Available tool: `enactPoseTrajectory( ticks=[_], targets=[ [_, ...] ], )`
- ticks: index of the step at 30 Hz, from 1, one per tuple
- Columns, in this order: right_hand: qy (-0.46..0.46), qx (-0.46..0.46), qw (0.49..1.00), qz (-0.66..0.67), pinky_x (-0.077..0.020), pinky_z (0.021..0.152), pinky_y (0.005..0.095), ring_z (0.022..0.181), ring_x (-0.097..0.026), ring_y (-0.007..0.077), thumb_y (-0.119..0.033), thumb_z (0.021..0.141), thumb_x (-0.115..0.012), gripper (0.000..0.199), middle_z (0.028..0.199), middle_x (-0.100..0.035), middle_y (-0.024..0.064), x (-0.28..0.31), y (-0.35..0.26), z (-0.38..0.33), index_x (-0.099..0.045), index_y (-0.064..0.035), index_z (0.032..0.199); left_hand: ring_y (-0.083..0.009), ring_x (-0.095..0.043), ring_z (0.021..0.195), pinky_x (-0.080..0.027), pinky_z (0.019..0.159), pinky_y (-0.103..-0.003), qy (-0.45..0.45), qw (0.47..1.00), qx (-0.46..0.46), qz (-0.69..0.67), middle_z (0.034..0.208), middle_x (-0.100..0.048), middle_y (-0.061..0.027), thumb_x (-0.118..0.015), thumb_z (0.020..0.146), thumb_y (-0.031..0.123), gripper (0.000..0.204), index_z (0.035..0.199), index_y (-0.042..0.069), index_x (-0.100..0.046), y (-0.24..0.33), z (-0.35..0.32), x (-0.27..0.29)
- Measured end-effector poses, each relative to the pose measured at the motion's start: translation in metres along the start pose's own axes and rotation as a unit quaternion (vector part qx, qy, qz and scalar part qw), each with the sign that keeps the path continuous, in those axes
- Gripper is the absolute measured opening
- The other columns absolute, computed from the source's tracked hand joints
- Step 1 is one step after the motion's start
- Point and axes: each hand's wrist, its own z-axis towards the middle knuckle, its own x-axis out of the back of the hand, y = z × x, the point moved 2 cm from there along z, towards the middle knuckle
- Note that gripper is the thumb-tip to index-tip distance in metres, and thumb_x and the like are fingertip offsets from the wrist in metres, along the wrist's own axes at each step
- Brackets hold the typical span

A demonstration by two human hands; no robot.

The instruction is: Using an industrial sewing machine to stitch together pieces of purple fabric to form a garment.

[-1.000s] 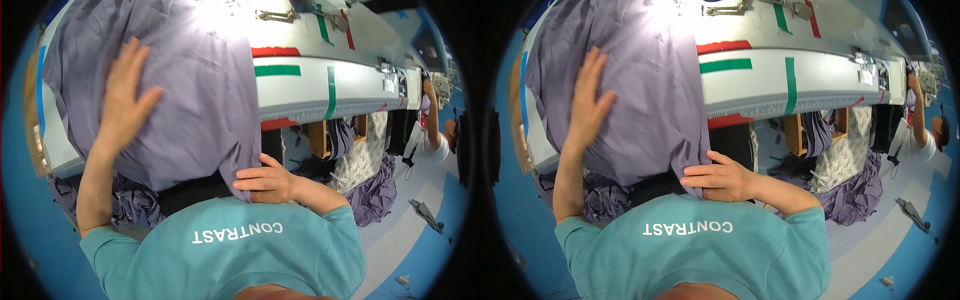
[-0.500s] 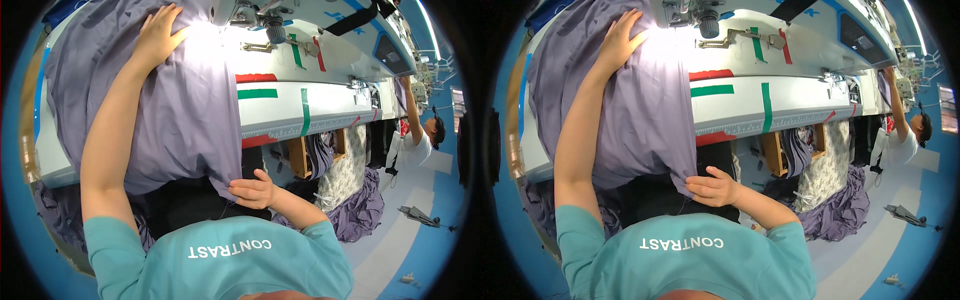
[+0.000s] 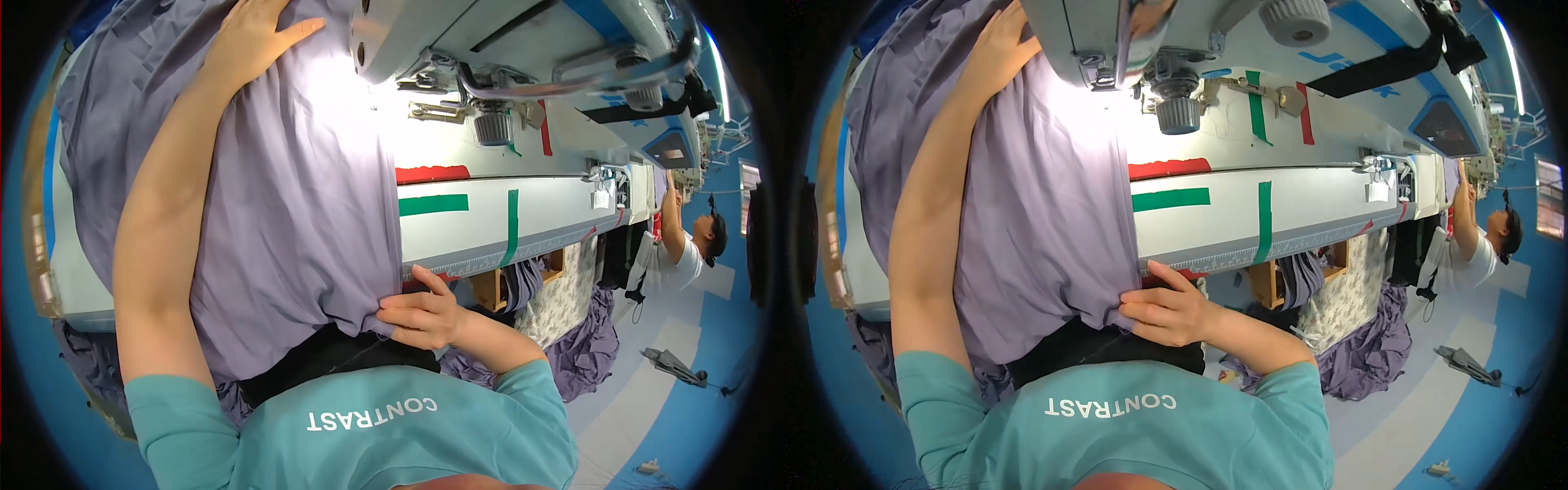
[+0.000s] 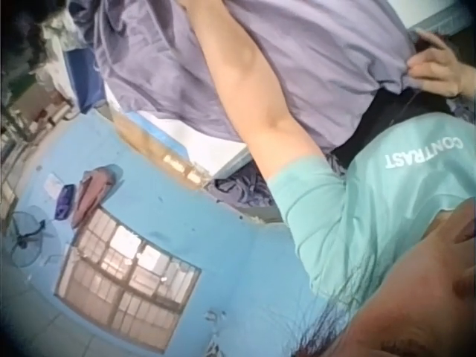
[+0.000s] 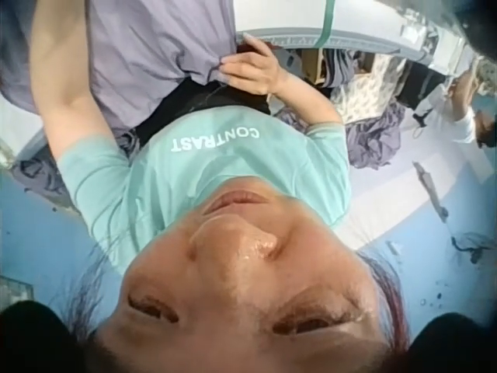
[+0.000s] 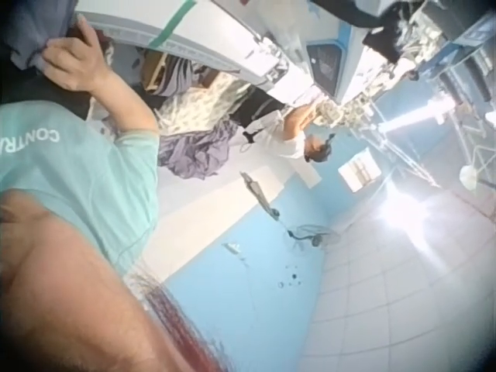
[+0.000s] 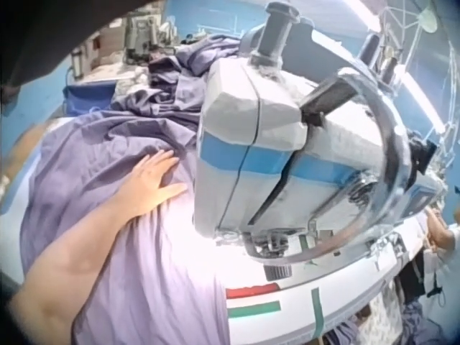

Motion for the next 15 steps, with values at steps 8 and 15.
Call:
enactPoseTrajectory(
  ticks=[8, 15],
  targets=[
    [-0.034, -0.068, 0.996, 0.046, -0.0375, 0.109, 0.0556, 0.088, -0.067, 0.0162, -0.009, 0.067, -0.065, 0.009, 0.091, -0.070, 0.0001, 0.019, 0.020, 0.035, -0.058, -0.0128, 0.064, -0.0319, -0.034, 0.140, -0.021, 0.118, -0.043, -0.038, 0.998, 0.041, 0.030, 0.145, -0.044, -0.0201, -0.058, 0.089, 0.052, 0.072, 0.137, -0.001, -0.049, -0.021, 0.035, -0.011],
    [-0.082, -0.125, 0.985, 0.085, -0.0402, 0.107, 0.0544, 0.086, -0.066, 0.0179, -0.007, 0.065, -0.069, 0.012, 0.091, -0.068, -0.0006, 0.027, 0.044, 0.061, -0.057, -0.0101, 0.066, -0.0346, -0.045, 0.130, -0.032, 0.112, -0.043, -0.046, 0.998, 0.033, -0.026, 0.136, -0.050, -0.0236, -0.062, 0.089, 0.043, 0.063, 0.128, -0.005, -0.053, -0.028, 0.061, -0.007]
  ],
)
